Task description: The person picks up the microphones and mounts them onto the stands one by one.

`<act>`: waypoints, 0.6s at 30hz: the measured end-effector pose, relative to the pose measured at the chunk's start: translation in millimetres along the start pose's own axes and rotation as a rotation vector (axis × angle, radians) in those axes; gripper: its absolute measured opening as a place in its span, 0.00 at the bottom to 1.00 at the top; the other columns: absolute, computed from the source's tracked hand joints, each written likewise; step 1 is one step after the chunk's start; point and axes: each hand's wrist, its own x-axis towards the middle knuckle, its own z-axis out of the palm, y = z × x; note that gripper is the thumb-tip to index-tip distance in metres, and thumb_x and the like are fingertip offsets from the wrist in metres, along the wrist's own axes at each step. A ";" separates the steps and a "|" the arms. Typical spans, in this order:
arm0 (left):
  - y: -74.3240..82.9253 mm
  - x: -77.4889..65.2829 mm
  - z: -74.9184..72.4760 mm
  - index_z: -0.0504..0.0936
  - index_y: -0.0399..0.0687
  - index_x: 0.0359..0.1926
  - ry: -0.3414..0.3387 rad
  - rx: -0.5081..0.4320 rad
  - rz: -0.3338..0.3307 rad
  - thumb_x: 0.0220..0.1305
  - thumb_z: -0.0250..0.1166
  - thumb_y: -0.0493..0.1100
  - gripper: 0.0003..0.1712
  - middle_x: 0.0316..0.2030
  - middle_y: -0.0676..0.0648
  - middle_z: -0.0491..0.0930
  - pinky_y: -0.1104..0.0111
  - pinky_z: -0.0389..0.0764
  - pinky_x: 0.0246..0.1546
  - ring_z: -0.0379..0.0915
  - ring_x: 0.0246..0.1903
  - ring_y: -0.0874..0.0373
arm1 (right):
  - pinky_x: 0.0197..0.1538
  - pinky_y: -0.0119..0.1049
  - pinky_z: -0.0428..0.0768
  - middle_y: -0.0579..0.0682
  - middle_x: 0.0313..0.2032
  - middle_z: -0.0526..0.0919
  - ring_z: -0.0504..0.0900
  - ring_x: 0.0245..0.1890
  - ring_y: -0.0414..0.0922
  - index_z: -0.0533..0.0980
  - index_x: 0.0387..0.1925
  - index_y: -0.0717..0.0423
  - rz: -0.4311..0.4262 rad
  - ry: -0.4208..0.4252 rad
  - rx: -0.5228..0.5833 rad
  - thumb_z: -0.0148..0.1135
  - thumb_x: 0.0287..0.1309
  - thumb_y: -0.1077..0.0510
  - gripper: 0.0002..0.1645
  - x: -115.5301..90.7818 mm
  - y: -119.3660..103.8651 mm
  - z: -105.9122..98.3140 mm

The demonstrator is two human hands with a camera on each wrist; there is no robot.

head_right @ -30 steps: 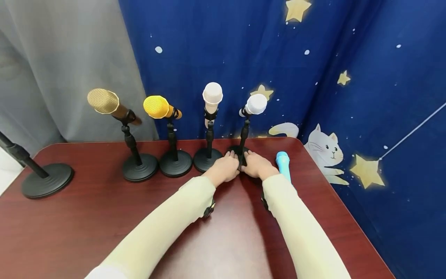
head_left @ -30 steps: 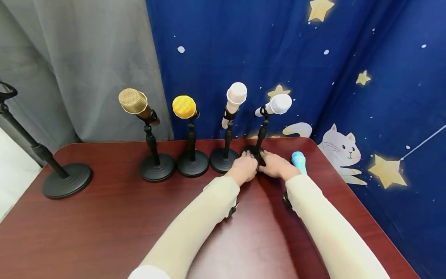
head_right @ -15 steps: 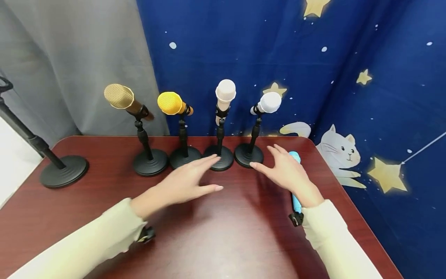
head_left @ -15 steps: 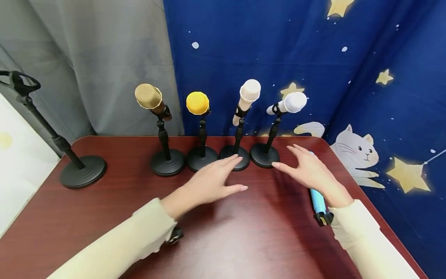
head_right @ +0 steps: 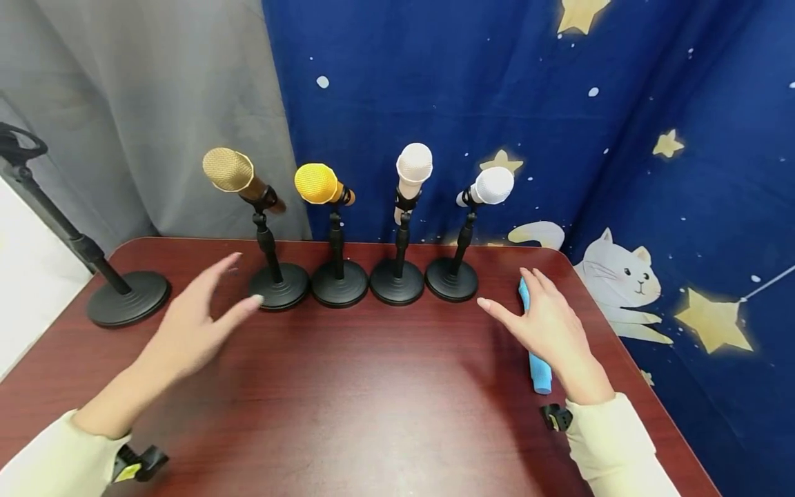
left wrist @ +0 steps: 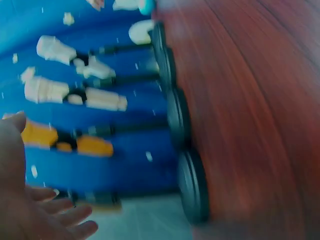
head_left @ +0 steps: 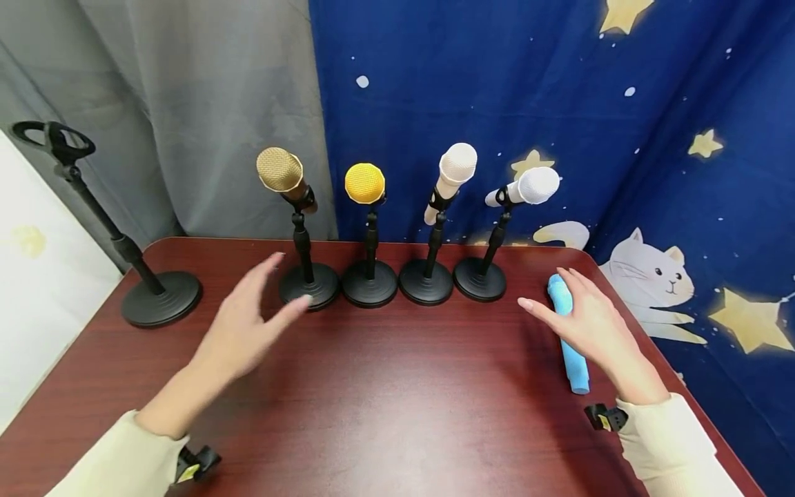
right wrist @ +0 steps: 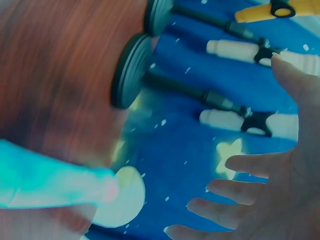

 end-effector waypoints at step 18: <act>-82.3 22.9 -88.7 0.33 0.54 0.81 0.522 -0.225 -0.333 0.70 0.56 0.51 0.51 0.80 0.46 0.37 0.66 0.43 0.80 0.37 0.80 0.53 | 0.43 0.66 0.74 0.74 0.54 0.71 0.75 0.48 0.69 0.65 0.66 0.69 0.104 0.086 -0.096 0.58 0.56 0.21 0.60 -4.3 39.6 5.3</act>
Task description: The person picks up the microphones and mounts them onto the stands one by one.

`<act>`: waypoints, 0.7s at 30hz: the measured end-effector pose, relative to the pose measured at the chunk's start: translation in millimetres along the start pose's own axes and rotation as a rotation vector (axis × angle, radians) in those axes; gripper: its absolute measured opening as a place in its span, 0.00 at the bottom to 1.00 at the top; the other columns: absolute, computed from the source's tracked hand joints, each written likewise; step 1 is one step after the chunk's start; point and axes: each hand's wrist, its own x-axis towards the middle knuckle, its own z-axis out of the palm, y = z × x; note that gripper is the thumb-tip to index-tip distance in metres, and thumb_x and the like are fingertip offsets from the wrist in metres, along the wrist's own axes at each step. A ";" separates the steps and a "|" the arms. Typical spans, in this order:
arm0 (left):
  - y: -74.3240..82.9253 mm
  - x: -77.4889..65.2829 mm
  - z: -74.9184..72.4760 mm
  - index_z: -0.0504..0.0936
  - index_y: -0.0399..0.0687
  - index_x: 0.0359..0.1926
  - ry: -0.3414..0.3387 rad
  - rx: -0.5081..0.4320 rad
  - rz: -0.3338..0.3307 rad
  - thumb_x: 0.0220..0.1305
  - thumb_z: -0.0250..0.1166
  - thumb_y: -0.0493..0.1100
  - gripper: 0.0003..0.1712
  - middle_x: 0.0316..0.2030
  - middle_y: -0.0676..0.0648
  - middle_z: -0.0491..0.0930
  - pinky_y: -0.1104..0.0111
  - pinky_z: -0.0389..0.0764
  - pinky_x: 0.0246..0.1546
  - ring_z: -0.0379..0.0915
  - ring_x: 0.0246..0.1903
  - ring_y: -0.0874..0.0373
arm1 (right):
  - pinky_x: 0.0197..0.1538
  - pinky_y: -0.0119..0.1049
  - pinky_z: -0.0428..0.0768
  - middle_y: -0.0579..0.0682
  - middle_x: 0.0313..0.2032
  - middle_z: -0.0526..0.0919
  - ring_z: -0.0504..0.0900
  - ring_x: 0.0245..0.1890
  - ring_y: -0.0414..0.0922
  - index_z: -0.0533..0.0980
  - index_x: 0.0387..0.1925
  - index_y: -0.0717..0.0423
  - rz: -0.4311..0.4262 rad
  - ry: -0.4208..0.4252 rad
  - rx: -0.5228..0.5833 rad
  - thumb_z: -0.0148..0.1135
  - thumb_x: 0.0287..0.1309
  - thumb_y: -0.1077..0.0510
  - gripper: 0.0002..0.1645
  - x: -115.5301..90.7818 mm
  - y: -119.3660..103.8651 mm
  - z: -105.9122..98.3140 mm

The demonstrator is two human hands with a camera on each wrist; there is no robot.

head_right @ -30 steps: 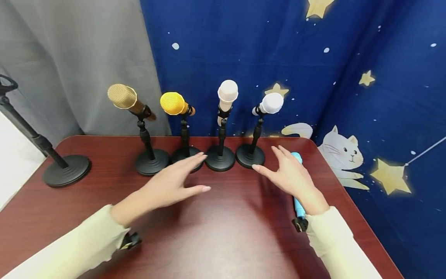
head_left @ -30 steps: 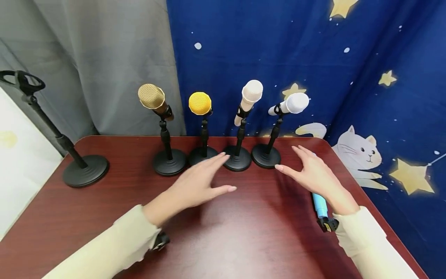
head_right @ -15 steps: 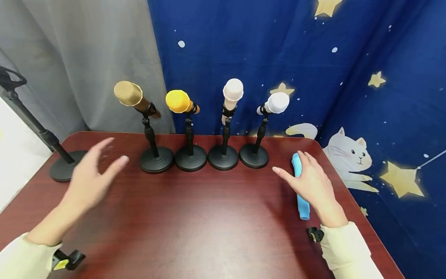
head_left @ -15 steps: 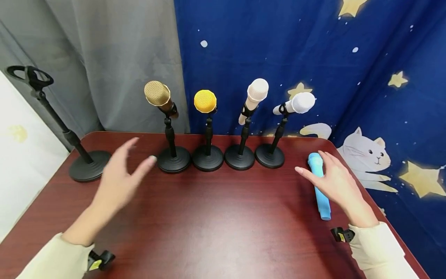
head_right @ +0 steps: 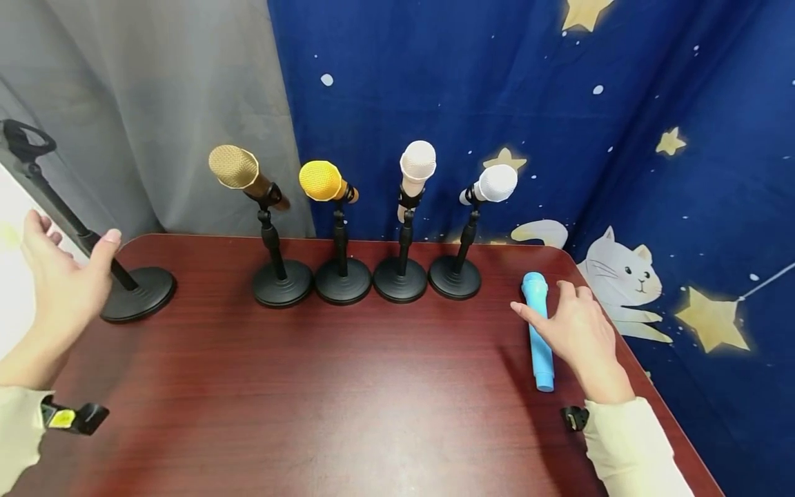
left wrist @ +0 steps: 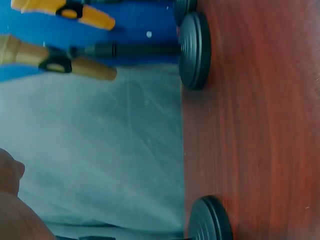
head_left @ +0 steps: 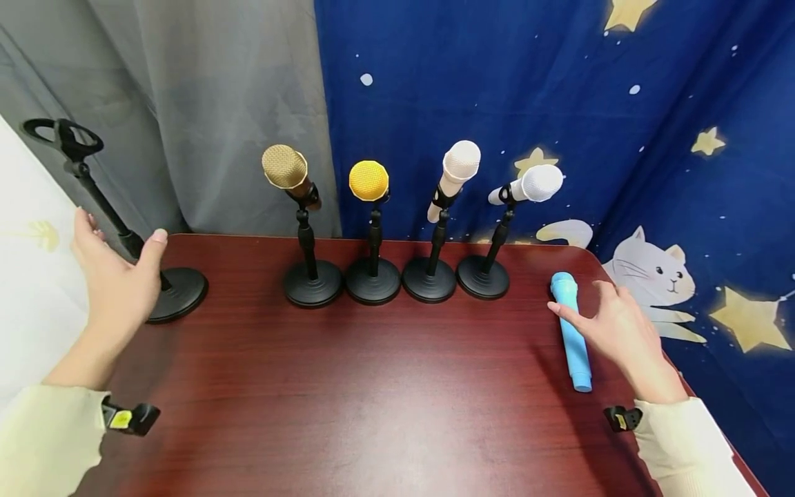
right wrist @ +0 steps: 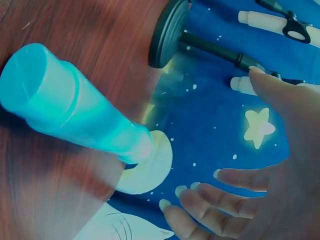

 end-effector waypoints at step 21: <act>-48.8 54.9 6.3 0.58 0.62 0.76 0.033 0.124 0.033 0.77 0.44 0.50 0.29 0.70 0.40 0.65 0.58 0.58 0.75 0.61 0.71 0.48 | 0.48 0.67 0.77 0.83 0.57 0.69 0.74 0.53 0.73 0.53 0.67 0.83 0.110 -0.338 -0.099 0.45 0.61 0.18 0.70 19.2 10.7 14.8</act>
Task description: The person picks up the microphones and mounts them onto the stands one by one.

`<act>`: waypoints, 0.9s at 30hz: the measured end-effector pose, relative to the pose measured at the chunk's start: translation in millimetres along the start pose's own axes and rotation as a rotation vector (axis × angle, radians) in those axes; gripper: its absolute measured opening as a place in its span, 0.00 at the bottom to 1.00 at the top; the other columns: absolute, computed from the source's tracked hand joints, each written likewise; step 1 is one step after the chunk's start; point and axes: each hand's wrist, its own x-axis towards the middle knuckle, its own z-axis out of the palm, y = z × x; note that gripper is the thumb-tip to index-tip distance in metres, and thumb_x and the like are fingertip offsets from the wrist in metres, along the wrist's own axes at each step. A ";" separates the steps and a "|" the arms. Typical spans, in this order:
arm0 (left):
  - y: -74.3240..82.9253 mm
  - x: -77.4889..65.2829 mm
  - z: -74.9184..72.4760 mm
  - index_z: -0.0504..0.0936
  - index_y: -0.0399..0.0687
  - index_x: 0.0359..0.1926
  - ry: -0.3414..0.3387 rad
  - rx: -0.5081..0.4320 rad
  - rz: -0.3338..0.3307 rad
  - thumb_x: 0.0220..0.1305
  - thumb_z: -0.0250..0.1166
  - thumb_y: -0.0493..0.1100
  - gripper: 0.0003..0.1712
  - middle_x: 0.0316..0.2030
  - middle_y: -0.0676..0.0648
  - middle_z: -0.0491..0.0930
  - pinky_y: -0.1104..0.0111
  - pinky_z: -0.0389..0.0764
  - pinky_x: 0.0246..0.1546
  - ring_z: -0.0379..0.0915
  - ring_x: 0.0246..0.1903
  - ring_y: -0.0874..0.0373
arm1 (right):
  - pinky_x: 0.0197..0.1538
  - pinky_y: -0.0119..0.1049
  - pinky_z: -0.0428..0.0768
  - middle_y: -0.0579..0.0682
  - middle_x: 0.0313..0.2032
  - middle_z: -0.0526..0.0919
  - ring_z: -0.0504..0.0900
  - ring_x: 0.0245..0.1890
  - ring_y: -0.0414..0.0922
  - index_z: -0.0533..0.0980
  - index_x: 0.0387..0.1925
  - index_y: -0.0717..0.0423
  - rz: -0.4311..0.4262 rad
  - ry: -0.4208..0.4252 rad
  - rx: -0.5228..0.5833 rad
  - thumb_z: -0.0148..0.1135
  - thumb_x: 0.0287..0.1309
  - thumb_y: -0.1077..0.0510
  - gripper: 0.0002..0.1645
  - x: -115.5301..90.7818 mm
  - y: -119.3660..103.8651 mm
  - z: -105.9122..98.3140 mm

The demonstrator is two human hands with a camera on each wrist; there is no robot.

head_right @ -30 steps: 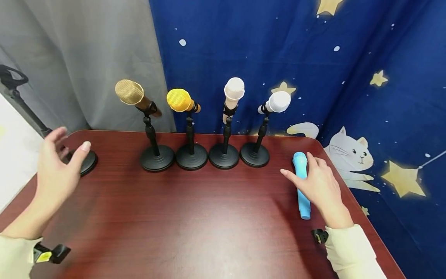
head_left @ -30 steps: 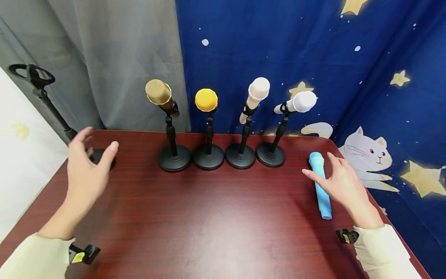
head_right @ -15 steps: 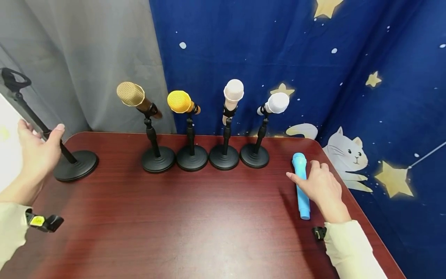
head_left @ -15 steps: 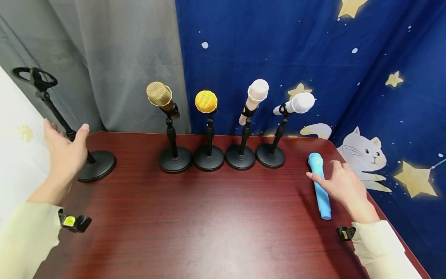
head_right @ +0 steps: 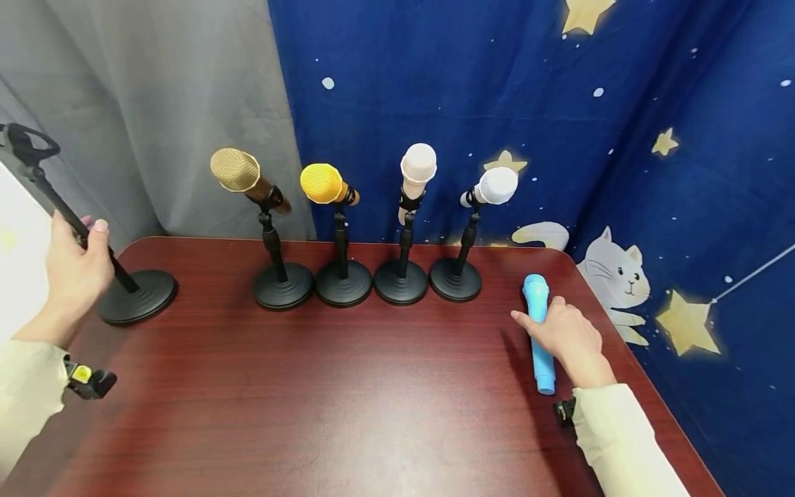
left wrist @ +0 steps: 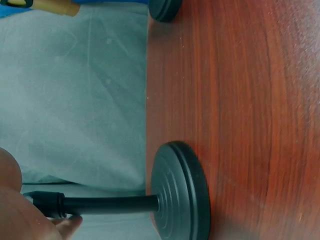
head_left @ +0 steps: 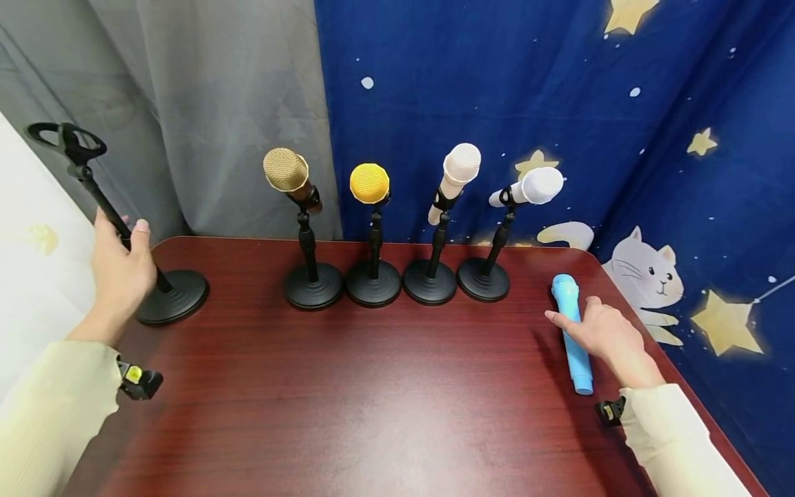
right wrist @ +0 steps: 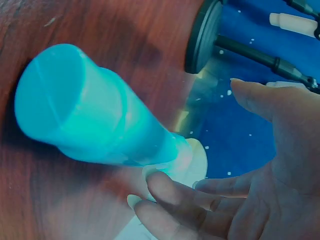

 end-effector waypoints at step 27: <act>-10.1 12.0 -23.1 0.73 0.66 0.37 -0.124 0.029 0.052 0.79 0.47 0.48 0.12 0.23 0.84 0.71 0.89 0.67 0.29 0.69 0.26 0.88 | 0.41 0.54 0.79 0.69 0.34 0.78 0.78 0.32 0.58 0.65 0.47 0.80 -0.123 -0.006 0.003 0.59 0.65 0.53 0.30 14.2 15.8 23.8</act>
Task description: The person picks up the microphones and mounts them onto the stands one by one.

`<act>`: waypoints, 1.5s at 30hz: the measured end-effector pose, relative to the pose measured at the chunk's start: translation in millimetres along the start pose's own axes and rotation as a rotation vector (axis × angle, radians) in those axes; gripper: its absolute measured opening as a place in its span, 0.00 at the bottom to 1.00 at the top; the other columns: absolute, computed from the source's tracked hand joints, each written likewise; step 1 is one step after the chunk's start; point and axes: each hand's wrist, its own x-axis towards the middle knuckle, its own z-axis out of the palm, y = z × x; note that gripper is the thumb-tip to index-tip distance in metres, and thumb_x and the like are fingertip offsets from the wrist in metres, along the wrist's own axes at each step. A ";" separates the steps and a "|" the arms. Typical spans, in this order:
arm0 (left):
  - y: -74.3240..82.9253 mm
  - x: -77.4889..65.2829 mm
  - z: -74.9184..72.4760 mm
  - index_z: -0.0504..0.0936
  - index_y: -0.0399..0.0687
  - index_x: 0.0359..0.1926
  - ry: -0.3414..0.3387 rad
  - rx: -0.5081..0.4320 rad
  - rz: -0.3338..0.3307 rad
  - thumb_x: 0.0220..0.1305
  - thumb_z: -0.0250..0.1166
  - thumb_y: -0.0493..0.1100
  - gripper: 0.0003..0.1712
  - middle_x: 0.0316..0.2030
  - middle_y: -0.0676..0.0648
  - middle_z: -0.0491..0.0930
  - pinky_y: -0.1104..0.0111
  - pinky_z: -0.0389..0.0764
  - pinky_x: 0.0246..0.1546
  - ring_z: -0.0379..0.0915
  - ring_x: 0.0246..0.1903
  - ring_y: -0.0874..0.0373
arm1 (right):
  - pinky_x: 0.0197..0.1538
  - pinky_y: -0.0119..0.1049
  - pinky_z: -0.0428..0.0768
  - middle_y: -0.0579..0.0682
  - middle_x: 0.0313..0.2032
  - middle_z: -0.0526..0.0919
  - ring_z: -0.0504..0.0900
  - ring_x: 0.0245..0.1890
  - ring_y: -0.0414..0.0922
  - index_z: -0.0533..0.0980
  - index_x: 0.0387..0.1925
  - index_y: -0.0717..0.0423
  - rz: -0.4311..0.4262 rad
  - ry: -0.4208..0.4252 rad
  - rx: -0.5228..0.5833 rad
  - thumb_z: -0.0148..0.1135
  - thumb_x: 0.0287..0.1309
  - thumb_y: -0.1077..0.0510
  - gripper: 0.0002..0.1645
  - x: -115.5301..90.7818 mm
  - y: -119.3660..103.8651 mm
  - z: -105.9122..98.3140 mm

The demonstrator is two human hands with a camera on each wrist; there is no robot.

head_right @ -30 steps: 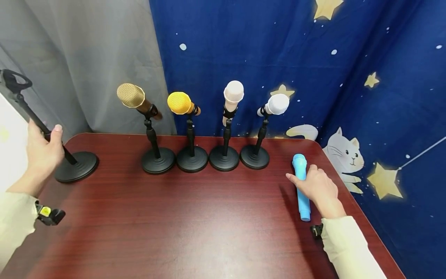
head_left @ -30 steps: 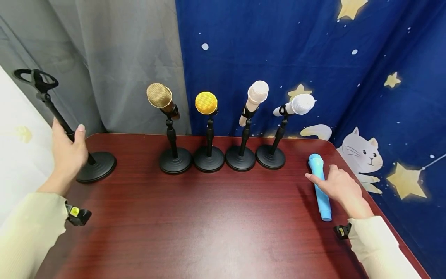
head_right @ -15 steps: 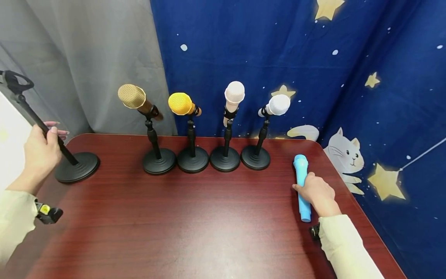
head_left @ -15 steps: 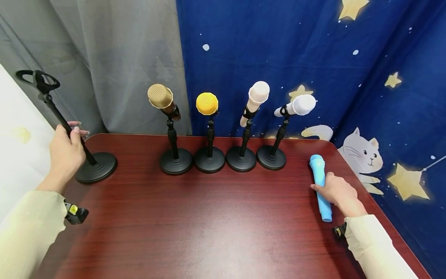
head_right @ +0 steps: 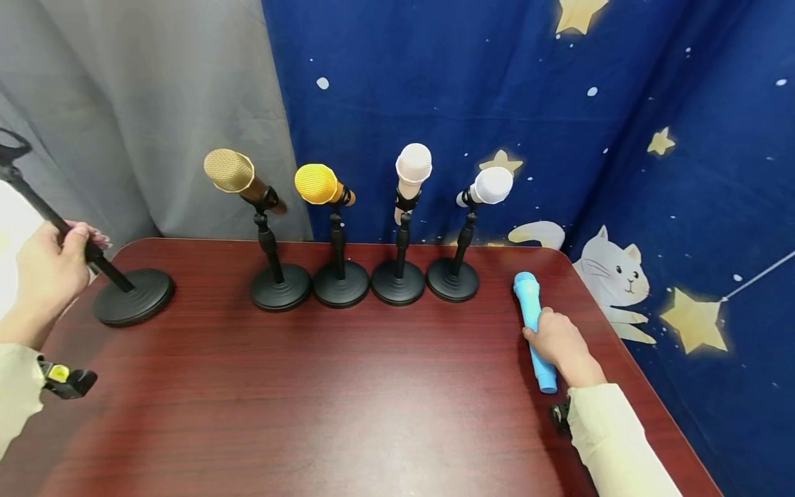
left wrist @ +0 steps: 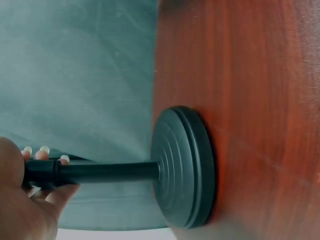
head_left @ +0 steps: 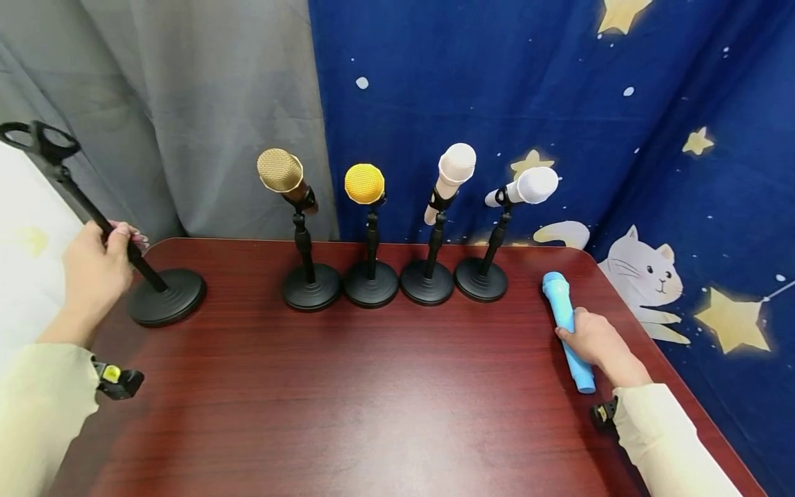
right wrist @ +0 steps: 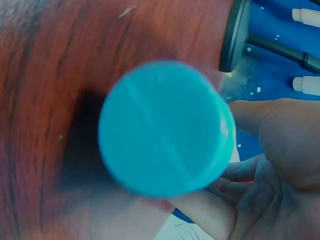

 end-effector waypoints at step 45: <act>168.9 -134.1 34.6 0.85 0.53 0.39 -0.331 -0.144 0.306 0.74 0.61 0.48 0.08 0.29 0.56 0.85 0.81 0.78 0.33 0.79 0.32 0.70 | 0.40 0.30 0.85 0.35 0.41 0.84 0.91 0.37 0.42 0.59 0.66 0.66 -0.292 0.125 0.769 0.56 0.74 0.56 0.28 -100.9 -60.6 -42.1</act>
